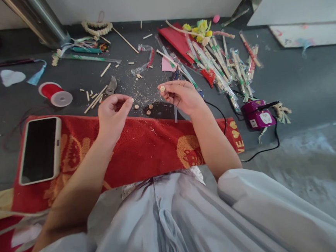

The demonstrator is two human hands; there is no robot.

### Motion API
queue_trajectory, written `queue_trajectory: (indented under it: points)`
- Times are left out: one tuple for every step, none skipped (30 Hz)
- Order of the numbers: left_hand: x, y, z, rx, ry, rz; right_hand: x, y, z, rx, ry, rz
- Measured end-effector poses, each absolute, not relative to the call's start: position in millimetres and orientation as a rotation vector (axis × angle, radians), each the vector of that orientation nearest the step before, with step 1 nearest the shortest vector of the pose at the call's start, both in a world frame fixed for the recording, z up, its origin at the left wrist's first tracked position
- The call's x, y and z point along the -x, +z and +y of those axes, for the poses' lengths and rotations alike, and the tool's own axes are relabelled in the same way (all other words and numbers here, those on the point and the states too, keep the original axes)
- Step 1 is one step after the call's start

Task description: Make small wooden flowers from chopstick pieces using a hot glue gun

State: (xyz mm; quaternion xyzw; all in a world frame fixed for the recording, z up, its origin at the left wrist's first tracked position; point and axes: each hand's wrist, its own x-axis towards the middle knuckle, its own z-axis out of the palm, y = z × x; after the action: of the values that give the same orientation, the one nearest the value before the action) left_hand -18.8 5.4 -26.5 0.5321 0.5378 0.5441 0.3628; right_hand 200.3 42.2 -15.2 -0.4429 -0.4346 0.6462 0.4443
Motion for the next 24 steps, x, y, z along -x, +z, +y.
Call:
queue_trajectory:
  points:
    - [18.8,-26.2,5.4,-1.369,1.402,1.383,-200.0,-16.1,42.2,1.108,1.580,-1.112]
    - [18.8,-25.9,5.3,-1.369,1.402,1.383,-199.7,-17.3,42.1,1.126,1.540,-1.172]
    - [18.8,-25.4,5.3,-1.370,1.402,1.384,-199.6,-18.8,41.8,1.158,1.473,-1.263]
    - [18.7,-25.0,5.2,-1.371,1.402,1.388,-199.4,-20.5,41.5,1.201,1.372,-1.378]
    - [18.7,-24.7,5.1,-1.373,1.401,1.395,-199.4,-22.4,41.0,1.246,1.245,-1.507]
    - [18.7,-24.4,5.0,-1.378,1.398,1.402,-199.5,-24.4,40.5,1.282,1.108,-1.638]
    - [18.7,-24.2,4.9,-1.384,1.395,1.409,-199.7,-26.2,40.0,1.301,0.974,-1.761]
    - [18.8,-24.2,4.8,-1.391,1.393,1.413,-200.0,-27.9,39.5,1.298,0.863,-1.873]
    - [18.8,-24.2,4.6,-1.400,1.391,1.415,-200.5,-29.2,39.3,1.276,0.779,-1.977]
    - [18.9,-24.3,4.5,-1.409,1.389,1.414,-201.0,-30.3,39.2,1.244,0.720,-2.073]
    - [19.0,-24.5,4.5,-1.416,1.388,1.411,-201.7,-31.0,39.4,1.214,0.674,-2.159]
    - [19.1,-24.8,4.5,-1.422,1.390,1.407,-202.3,-31.5,39.8,1.190,0.634,-2.235]
    - [19.3,-25.1,4.6,-1.429,1.393,1.404,-202.8,-31.8,40.3,1.177,0.601,-2.299]
    - [19.4,-25.5,4.7,-1.435,1.393,1.402,-203.2,-32.0,40.8,1.175,0.572,-2.350]
    - [19.5,-25.8,5.0,-1.441,1.392,1.402,-203.4,-32.0,41.3,1.182,0.547,-2.389]
    - [19.7,-26.2,5.3,-1.447,1.391,1.402,-203.5,-32.0,41.6,1.194,0.529,-2.418]
    - [19.8,-26.5,5.6,-1.452,1.389,1.403,-203.3,-32.0,41.8,1.207,0.518,-2.440]
    - [19.9,-26.8,5.8,-1.457,1.387,1.404,-203.1,-32.0,41.8,1.218,0.510,-2.456]
    - [19.9,-26.9,6.0,-1.461,1.386,1.406,-202.8,-32.1,41.7,1.226,0.507,-2.465]
    - [19.9,-27.0,6.1,-1.466,1.387,1.407,-202.5,-32.2,41.6,1.230,0.506,-2.470]
    - [19.8,-27.1,6.1,-1.473,1.387,1.408,-202.2,-32.3,41.4,1.232,0.506,-2.471]
    - [19.7,-27.1,6.0,-1.480,1.387,1.408,-202.0,-32.4,41.3,1.233,0.508,-2.468]
    - [19.6,-27.0,5.9,-1.484,1.388,1.407,-201.9,-32.5,41.2,1.234,0.514,-2.463]
    - [19.4,-26.9,5.7,-1.485,1.389,1.404,-201.9,-32.5,41.2,1.235,0.524,-2.458]
